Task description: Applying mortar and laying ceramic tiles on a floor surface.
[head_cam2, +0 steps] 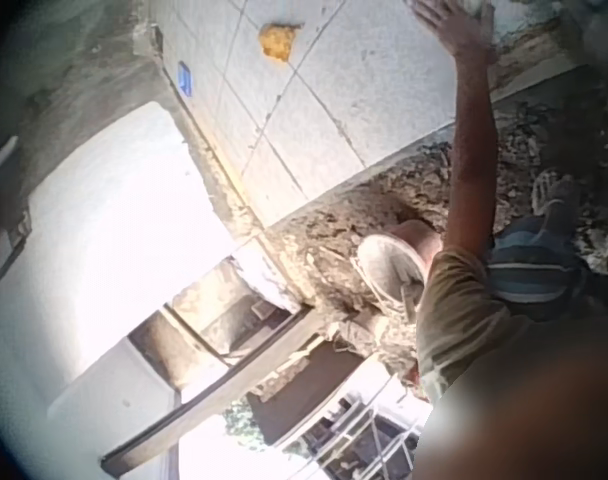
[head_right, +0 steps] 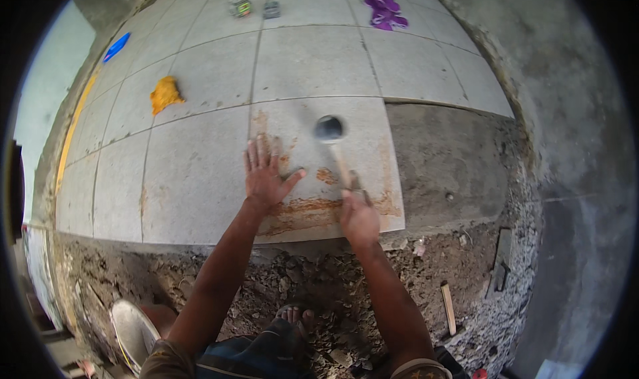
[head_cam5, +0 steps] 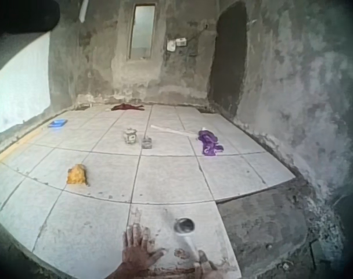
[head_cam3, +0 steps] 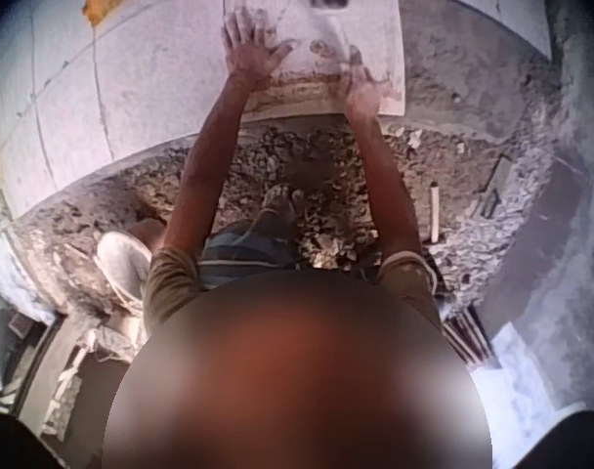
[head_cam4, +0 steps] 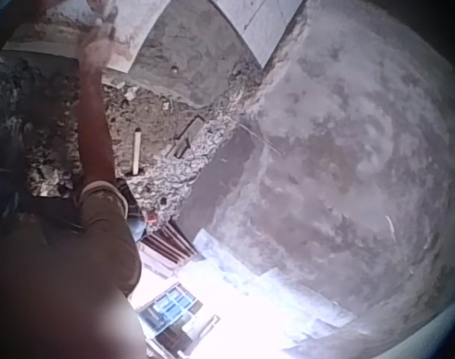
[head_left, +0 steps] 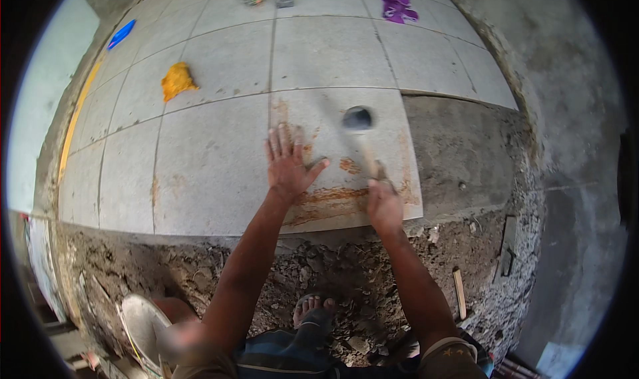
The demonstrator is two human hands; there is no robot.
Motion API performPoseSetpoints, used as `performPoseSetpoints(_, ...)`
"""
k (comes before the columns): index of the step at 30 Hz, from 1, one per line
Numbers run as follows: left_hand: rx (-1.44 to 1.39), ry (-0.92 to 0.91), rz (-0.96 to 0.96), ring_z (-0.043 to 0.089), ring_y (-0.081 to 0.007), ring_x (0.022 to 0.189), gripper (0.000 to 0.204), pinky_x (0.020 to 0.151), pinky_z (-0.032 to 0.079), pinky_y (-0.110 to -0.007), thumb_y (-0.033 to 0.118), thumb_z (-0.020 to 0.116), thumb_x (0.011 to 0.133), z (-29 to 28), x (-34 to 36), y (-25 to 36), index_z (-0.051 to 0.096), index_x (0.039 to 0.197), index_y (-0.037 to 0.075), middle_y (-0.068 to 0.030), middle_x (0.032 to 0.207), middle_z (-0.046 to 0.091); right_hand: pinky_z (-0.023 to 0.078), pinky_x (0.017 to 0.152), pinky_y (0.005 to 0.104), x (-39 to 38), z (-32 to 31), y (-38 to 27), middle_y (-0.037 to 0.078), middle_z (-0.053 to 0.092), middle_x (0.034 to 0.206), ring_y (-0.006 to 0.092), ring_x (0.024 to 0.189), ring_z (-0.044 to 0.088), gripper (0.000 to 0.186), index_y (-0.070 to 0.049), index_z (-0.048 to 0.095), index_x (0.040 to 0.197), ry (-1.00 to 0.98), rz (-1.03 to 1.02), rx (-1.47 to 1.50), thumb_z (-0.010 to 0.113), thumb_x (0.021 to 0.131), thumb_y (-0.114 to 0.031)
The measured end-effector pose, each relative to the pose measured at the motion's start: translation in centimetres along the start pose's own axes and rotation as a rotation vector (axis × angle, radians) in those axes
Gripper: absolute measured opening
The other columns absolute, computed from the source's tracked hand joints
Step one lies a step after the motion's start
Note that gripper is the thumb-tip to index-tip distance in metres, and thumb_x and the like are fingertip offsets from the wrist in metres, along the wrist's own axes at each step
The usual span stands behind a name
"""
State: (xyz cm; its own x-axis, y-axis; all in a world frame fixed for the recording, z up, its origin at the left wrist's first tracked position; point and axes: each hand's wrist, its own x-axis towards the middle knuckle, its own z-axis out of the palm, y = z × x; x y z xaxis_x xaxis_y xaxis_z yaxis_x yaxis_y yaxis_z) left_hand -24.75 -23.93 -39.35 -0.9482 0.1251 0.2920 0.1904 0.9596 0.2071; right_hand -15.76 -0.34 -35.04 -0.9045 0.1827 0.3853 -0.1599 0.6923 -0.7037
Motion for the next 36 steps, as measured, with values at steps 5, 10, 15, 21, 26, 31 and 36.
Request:
performPoseSetpoints(5, 0.014, -0.008, -0.015, 0.009, -0.0523, 0.152, 0.109, 0.122, 0.006, -0.062, 0.080, 0.054, 0.085, -0.4, -0.3, -0.1, 0.025, 0.161, 0.009, -0.0318, 0.164, 0.014, 0.056, 0.063, 0.0525, 0.7, 1.6, -1.0, 0.027, 0.068, 0.100, 0.0441, 0.077, 0.069, 0.045, -0.005, 0.054, 0.142, -0.040, -0.146, -0.063, 0.052, 0.104, -0.029)
performPoseSetpoints(10, 0.003, -0.007, -0.010, 0.009, -0.0524, 0.152, 0.108, 0.122, 0.006, -0.062, 0.080, 0.054, 0.085, -0.3, -0.2, 0.0, 0.025, 0.161, 0.009, -0.0323, 0.164, 0.015, 0.056, 0.067, 0.0493, 1.6, 2.6, -1.9, 0.024, 0.070, 0.096, 0.0437, 0.080, 0.069, 0.043, -0.007, 0.053, 0.143, -0.350, 0.037, -0.328, 0.052, 0.104, -0.025)
performPoseSetpoints(15, 0.039, -0.030, -0.021, 0.006, -0.0465, 0.155, 0.113, 0.123, -0.001, -0.060, 0.088, 0.038, 0.085, -0.2, 0.1, -0.1, 0.025, 0.161, 0.005, -0.0316, 0.165, 0.013, 0.054, 0.064, 0.0521, 1.3, 3.5, -0.7, 0.026, 0.069, 0.093, 0.0465, 0.079, 0.067, 0.041, -0.007, 0.055, 0.141, -0.278, -0.045, -0.309, 0.053, 0.103, -0.024)
performPoseSetpoints(21, 0.034, -0.067, -0.039, 0.005, -0.0463, 0.155, 0.113, 0.123, 0.000, -0.062, 0.088, 0.037, 0.085, -0.6, 0.0, 0.0, 0.026, 0.160, 0.004, -0.0314, 0.165, 0.014, 0.054, 0.063, 0.0554, 1.4, 3.7, -0.5, 0.026, 0.069, 0.092, 0.0475, 0.072, 0.067, 0.031, -0.008, 0.064, 0.121, -0.181, -0.060, -0.221, 0.051, 0.104, -0.031)
performPoseSetpoints(26, 0.036, -0.112, -0.057, 0.005, -0.0466, 0.155, 0.113, 0.123, 0.000, -0.062, 0.088, 0.036, 0.085, -0.9, -0.1, 0.7, 0.025, 0.161, 0.004, -0.0300, 0.165, 0.013, 0.054, 0.062, 0.0559, 1.5, 3.2, -0.3, 0.026, 0.069, 0.088, 0.0488, 0.074, 0.067, 0.033, -0.006, 0.064, 0.119, -0.167, -0.072, -0.219, 0.052, 0.104, -0.032)
performPoseSetpoints(31, 0.038, 0.051, -0.014, 0.011, -0.0476, 0.154, 0.108, 0.122, 0.005, -0.065, 0.081, 0.044, 0.088, -0.8, -1.4, -0.7, 0.034, 0.155, -0.002, -0.0319, 0.163, 0.019, 0.053, 0.060, 0.0493, 1.4, 1.8, -2.9, 0.022, 0.068, 0.079, 0.0424, 0.065, 0.066, 0.035, -0.002, 0.066, 0.112, -0.226, 0.074, -0.099, 0.054, 0.104, -0.034)
performPoseSetpoints(36, -0.129, 0.030, 0.027, 0.015, -0.0454, 0.154, 0.105, 0.121, 0.008, -0.066, 0.077, 0.046, 0.090, -2.3, -4.1, 6.3, 0.034, 0.153, -0.006, -0.0289, 0.164, 0.022, 0.047, 0.061, 0.0320, -1.2, -3.7, -3.5, 0.005, 0.056, 0.079, 0.0140, 0.070, 0.054, 0.046, 0.006, 0.056, 0.136, -0.007, 0.016, 0.084, 0.055, 0.106, -0.028)
